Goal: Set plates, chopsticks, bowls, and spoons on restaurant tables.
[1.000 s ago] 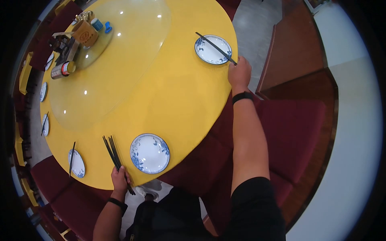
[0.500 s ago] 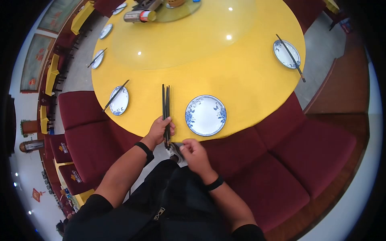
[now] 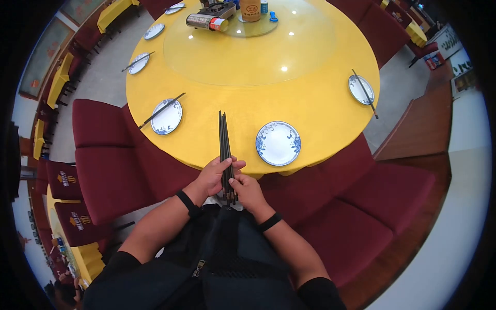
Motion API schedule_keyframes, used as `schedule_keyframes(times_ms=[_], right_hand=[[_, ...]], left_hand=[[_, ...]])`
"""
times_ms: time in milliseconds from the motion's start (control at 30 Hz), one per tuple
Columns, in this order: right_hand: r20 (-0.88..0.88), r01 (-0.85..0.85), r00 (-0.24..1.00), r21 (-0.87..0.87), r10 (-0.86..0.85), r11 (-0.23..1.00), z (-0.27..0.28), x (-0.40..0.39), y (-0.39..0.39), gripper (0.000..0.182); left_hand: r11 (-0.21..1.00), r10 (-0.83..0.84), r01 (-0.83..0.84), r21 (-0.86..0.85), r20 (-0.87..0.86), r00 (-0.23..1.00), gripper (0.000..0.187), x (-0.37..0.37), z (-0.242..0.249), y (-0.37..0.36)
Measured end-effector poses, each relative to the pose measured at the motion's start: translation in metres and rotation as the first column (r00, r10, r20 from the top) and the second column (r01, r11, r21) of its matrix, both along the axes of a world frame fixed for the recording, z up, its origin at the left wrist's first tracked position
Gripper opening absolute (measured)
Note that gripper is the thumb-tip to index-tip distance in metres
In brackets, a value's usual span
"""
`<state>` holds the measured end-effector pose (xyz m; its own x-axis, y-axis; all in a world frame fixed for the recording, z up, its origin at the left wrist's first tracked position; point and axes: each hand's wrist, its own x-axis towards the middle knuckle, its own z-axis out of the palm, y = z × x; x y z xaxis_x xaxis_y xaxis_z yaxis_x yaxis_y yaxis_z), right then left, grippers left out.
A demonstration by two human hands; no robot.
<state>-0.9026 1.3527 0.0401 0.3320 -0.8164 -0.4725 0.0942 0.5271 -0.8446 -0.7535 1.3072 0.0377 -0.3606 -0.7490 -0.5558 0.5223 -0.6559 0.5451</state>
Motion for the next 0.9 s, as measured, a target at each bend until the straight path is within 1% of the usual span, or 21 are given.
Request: schedule_keyframes(times_ms=[67,133,200,233,300,367,400,467,500,567,600,667,733,800,867,900], right_hand=[[0.101,0.115,0.988,0.030,-0.117,0.993,0.001,0.008,0.010,0.020],[0.055,0.134,0.989,-0.002,-0.134,0.991,-0.001,0.011,0.014,0.020],[0.025,0.261,0.965,0.036,-0.262,0.965,0.003,0.009,0.014,0.019],[0.015,0.273,0.962,0.026,-0.274,0.962,0.004,0.004,0.011,0.019],[-0.212,0.362,0.899,-0.133,-0.383,0.923,-0.001,-0.021,0.005,0.017],[-0.389,0.389,0.793,-0.269,-0.469,0.881,-0.015,-0.051,-0.001,0.018],[-0.557,0.323,0.693,-0.329,-0.459,0.887,-0.010,-0.064,-0.004,0.021],[-0.764,0.079,0.463,-0.470,-0.450,0.879,-0.035,-0.098,-0.011,0.021],[-0.762,0.088,0.460,-0.472,-0.456,0.877,-0.033,-0.103,-0.013,0.021],[-0.829,-0.015,0.326,-0.485,-0.454,0.874,-0.029,-0.109,-0.017,0.024],[-0.826,-0.005,0.327,-0.487,-0.459,0.873,-0.032,-0.110,-0.018,0.024],[-0.898,-0.030,0.269,-0.369,-0.348,0.929,-0.039,-0.106,-0.021,0.027],[-0.882,0.000,0.290,-0.387,-0.370,0.922,-0.048,-0.101,-0.020,0.028],[-0.868,0.025,0.309,-0.400,-0.387,0.916,-0.055,-0.098,-0.019,0.030],[-0.816,0.076,0.356,-0.460,-0.455,0.885,-0.061,-0.096,-0.018,0.030],[-0.815,0.081,0.358,-0.458,-0.455,0.885,-0.061,-0.096,-0.019,0.030]], left_hand=[[1.000,0.018,-0.018,0.012,0.001,1.000,0.021,0.004,0.006,0.003],[1.000,-0.008,0.008,0.025,-0.012,1.000,0.019,0.014,0.006,0.006],[0.989,0.097,-0.106,0.101,0.093,0.991,0.017,0.026,0.008,0.005],[0.990,0.101,-0.115,0.078,0.159,0.982,0.019,0.034,0.008,0.003],[0.989,0.114,-0.130,0.075,0.182,0.977,0.015,0.054,0.004,0.002],[0.988,0.121,-0.138,0.066,0.216,0.969,0.015,0.074,0.000,0.003],[0.986,0.134,-0.153,0.062,0.246,0.960,0.014,0.082,0.000,0.005],[0.980,0.160,-0.185,0.075,0.263,0.952,0.011,0.099,-0.003,0.011],[0.976,0.172,-0.200,0.085,0.256,0.951,0.010,0.107,-0.006,0.016],[0.974,0.179,-0.208,0.090,0.254,0.950,0.009,0.118,-0.012,0.025],[0.967,0.200,-0.232,0.103,0.256,0.946,0.008,0.122,-0.014,0.029],[0.962,0.215,-0.251,0.109,0.265,0.940,0.008,0.125,-0.018,0.035],[0.954,0.217,-0.264,0.143,0.278,0.936,0.007,0.127,-0.018,0.038],[0.958,0.206,-0.253,0.134,0.291,0.934,0.008,0.126,-0.018,0.039],[0.964,0.193,-0.237,0.116,0.301,0.934,0.008,0.124,-0.017,0.039],[0.965,0.191,-0.235,0.116,0.306,0.933,0.008,0.122,-0.016,0.039]])
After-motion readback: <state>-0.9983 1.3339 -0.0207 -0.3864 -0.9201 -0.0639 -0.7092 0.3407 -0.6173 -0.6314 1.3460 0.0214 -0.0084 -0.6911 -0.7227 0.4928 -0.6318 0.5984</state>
